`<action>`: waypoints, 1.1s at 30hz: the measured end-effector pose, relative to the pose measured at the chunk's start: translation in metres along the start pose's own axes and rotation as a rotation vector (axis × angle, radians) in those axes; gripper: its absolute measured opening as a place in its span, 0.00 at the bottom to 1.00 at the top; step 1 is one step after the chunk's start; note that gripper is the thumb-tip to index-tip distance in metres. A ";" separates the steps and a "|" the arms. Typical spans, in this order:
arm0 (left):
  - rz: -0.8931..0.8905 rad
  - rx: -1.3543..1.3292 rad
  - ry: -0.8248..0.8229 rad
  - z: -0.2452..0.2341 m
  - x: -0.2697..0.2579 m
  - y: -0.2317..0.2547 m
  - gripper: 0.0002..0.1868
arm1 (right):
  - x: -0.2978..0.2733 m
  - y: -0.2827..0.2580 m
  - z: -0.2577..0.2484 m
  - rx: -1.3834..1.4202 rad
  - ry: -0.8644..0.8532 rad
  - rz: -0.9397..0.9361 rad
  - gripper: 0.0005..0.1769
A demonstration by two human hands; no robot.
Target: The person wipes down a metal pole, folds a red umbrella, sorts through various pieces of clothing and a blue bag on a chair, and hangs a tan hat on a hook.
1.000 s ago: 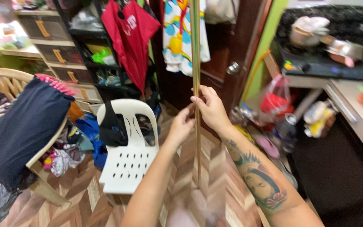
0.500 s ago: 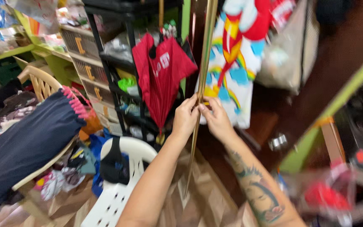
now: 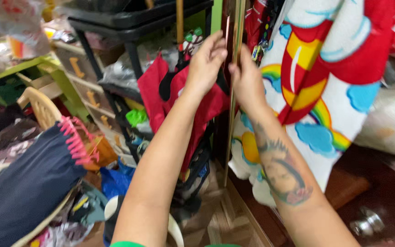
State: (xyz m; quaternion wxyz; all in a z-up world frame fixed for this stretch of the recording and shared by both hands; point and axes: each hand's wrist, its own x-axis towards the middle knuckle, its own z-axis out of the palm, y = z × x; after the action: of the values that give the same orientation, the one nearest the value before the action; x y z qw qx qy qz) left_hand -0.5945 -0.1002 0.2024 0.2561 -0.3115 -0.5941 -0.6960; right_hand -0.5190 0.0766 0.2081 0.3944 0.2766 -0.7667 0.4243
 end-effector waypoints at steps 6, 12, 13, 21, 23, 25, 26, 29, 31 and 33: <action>-0.093 0.315 -0.086 -0.013 0.027 -0.122 0.38 | 0.155 0.073 0.032 -0.034 0.153 -0.197 0.34; -0.093 0.954 -0.325 -0.039 0.039 -0.203 0.41 | 0.279 0.122 0.067 -0.100 0.233 -0.321 0.13; -0.173 1.302 -0.325 -0.046 0.040 -0.218 0.38 | 0.292 0.127 0.072 -0.126 0.271 -0.386 0.08; 0.088 2.399 -0.158 -0.099 0.020 -0.244 0.42 | 0.326 0.176 0.134 -0.012 0.235 -0.261 0.07; 0.370 2.024 -0.254 -0.090 0.021 -0.235 0.41 | 0.316 0.192 0.146 -0.013 0.246 -0.231 0.11; 0.352 1.877 -0.368 -0.087 0.029 -0.231 0.41 | 0.296 0.213 0.161 0.143 0.209 -0.244 0.34; 0.332 1.727 -0.473 -0.086 0.032 -0.231 0.41 | 0.291 0.226 0.170 0.143 0.209 -0.241 0.34; 0.323 1.716 -0.397 -0.074 0.042 -0.238 0.42 | 0.271 0.272 0.193 0.125 0.107 -0.111 0.35; 0.296 1.711 -0.345 -0.068 0.050 -0.243 0.42 | 0.249 0.305 0.213 0.132 0.039 0.045 0.33; 0.272 1.712 -0.287 -0.061 0.060 -0.244 0.41 | 0.222 0.338 0.234 0.119 0.017 0.122 0.32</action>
State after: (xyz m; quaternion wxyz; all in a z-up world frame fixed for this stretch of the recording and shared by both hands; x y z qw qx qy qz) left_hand -0.8199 -0.1200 0.0779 0.4054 -0.1651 -0.8963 0.0713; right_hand -0.9810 0.0186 0.1713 0.3570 0.2487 -0.7522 0.4949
